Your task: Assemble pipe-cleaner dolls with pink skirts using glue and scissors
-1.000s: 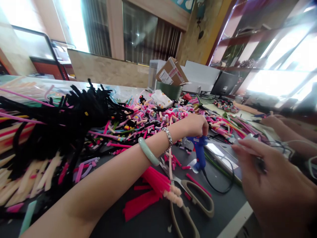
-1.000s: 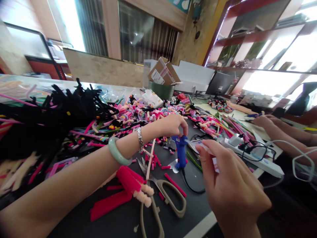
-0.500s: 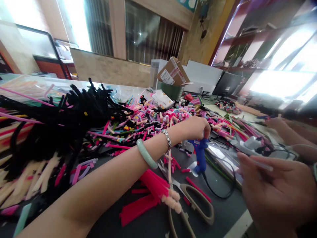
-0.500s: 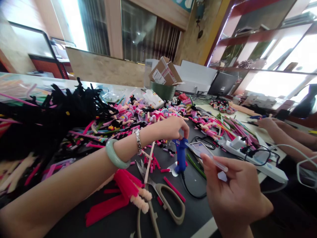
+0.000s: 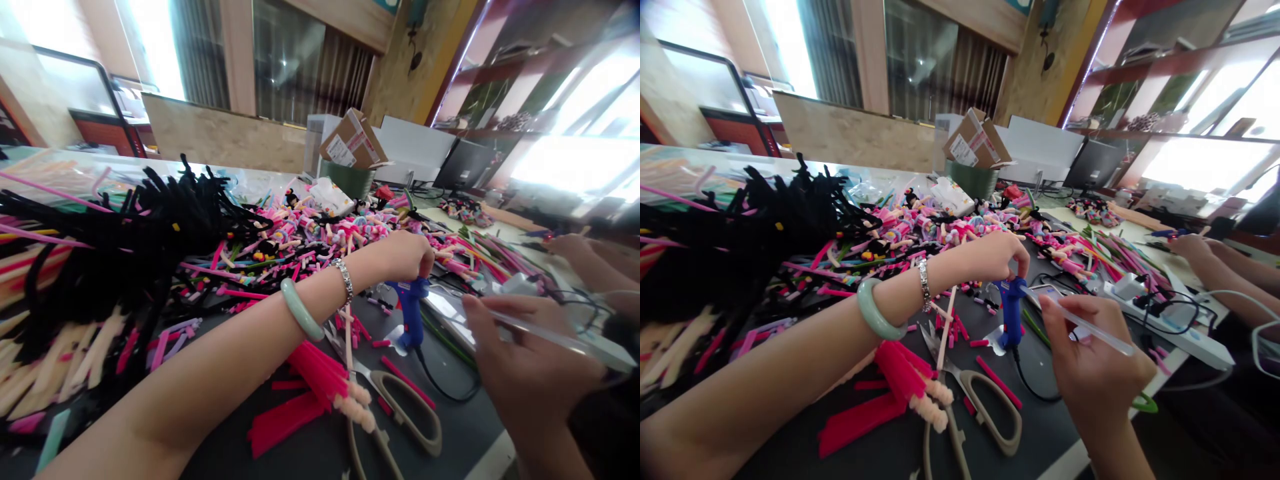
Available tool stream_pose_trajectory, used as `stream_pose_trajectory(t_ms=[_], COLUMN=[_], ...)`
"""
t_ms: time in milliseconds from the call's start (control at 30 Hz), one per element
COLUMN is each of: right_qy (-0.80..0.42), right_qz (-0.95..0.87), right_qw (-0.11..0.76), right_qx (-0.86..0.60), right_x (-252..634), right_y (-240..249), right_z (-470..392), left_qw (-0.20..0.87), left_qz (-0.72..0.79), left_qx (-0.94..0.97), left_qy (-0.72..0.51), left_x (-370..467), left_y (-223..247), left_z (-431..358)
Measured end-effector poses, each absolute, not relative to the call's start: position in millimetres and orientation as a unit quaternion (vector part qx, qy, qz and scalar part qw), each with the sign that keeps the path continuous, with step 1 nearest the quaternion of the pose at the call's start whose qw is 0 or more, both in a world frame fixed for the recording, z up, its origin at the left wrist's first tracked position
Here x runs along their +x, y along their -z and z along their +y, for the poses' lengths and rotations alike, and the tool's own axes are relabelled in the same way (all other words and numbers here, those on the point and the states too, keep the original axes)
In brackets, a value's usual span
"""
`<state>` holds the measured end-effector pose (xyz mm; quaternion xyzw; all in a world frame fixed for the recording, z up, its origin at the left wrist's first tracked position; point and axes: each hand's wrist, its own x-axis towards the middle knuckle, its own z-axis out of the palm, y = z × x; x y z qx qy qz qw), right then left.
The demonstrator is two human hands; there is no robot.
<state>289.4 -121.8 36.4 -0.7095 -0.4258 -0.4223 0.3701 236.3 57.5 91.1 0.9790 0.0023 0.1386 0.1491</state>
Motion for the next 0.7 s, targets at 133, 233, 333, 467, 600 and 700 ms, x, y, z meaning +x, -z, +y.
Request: stream_pose_trajectory(t_ms=[133, 233, 333, 467, 600, 700], right_qy=[0.267, 0.170, 0.127, 0.035, -0.012, -0.014], right_qz=[-0.407, -0.400, -0.419, -0.485, -0.518, -0.519], right_qw=[0.418, 0.384, 0.310, 0.191, 0.138, 0.137], right_qx=[-0.767, -0.814, -0.844, -0.853, -0.844, -0.844], right_x=[298.8, 309.6, 319.0, 322.1, 319.0, 318.7], right_y=[-31.0, -25.4, -18.9, -12.1, -11.5, -13.9], right_z=[-112.6, -106.9, -102.0, -97.5, -94.7, -90.9], left_qw=[0.110, 0.079, 0.046, 0.035, 0.033, -0.001], left_qz=[-0.044, -0.021, 0.017, 0.049, 0.031, 0.053], left_qx=[0.973, 0.965, 0.957, 0.957, 0.970, 0.986], left_qy=[-0.200, -0.251, -0.286, -0.284, -0.240, -0.156], left_x=[236.8, 234.2, 228.1, 214.9, 187.7, 151.4], left_y=[-85.7, -86.2, -93.8, -106.3, -109.9, -104.7], left_z=[61.0, 66.4, 73.4, 79.0, 81.2, 85.9])
